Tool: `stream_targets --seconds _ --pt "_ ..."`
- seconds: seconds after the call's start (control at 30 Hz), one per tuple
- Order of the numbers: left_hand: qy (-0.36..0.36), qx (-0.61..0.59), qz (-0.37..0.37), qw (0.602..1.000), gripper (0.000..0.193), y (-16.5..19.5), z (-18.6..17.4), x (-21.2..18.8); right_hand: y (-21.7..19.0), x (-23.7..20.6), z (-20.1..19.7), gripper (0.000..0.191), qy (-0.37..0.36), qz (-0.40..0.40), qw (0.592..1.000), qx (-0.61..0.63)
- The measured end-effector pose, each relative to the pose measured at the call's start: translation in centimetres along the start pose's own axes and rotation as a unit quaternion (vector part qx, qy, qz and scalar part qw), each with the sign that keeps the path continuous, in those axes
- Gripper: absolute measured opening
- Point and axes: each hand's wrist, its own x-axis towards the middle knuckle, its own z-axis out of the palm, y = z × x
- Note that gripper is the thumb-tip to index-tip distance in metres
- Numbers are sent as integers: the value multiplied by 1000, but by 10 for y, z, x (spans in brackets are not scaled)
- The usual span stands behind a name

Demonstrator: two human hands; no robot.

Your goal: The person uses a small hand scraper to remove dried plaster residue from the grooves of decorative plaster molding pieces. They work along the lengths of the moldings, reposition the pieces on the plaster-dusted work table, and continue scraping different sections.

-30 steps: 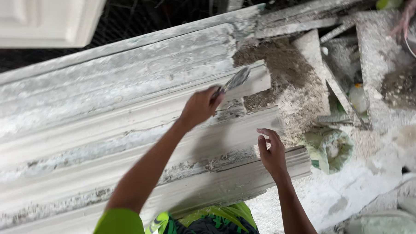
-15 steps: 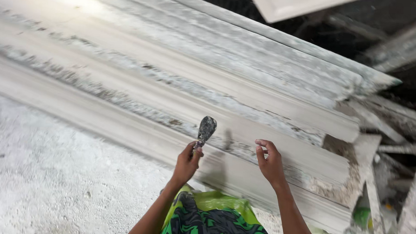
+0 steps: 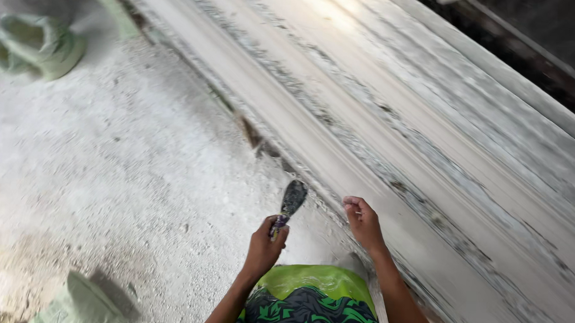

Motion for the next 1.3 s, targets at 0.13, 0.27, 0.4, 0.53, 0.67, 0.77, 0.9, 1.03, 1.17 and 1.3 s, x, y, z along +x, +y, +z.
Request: stream_targets --seconds 0.13,0.27,0.4,0.53,0.67,0.77,0.9,1.03,1.17,1.3 --pt "93 -91 -8 991 35 -21 -66 8 -44 34 67 24 -93 -40 995 -1" --pt "116 -129 -88 981 37 -34 -97 33 -70 74 111 23 -152 -52 986 -30" --pt "121 -99 -94 983 38 -38 -125 83 -79 127 155 22 -179 1 983 -47" --pt "122 -146 -89 978 39 -30 -168 173 -99 214 210 26 -236 7 966 -109" --pt "135 -121 -9 983 37 1 -224 287 -154 312 268 30 -274 -66 957 -73" --pt "147 -100 42 983 41 35 -261 367 -204 379 295 28 -273 -51 952 -131" --pt "148 -140 28 979 45 78 -294 459 -247 446 313 25 -213 -70 967 -125" --pt "110 -162 8 981 50 106 -319 560 -262 512 326 25 -127 -125 980 -85" --pt "65 -180 23 981 65 116 -349 675 -264 582 346 24 -40 -22 990 -134" --pt "39 -164 42 985 61 132 -381 806 -285 663 386 25 26 -75 987 -141"
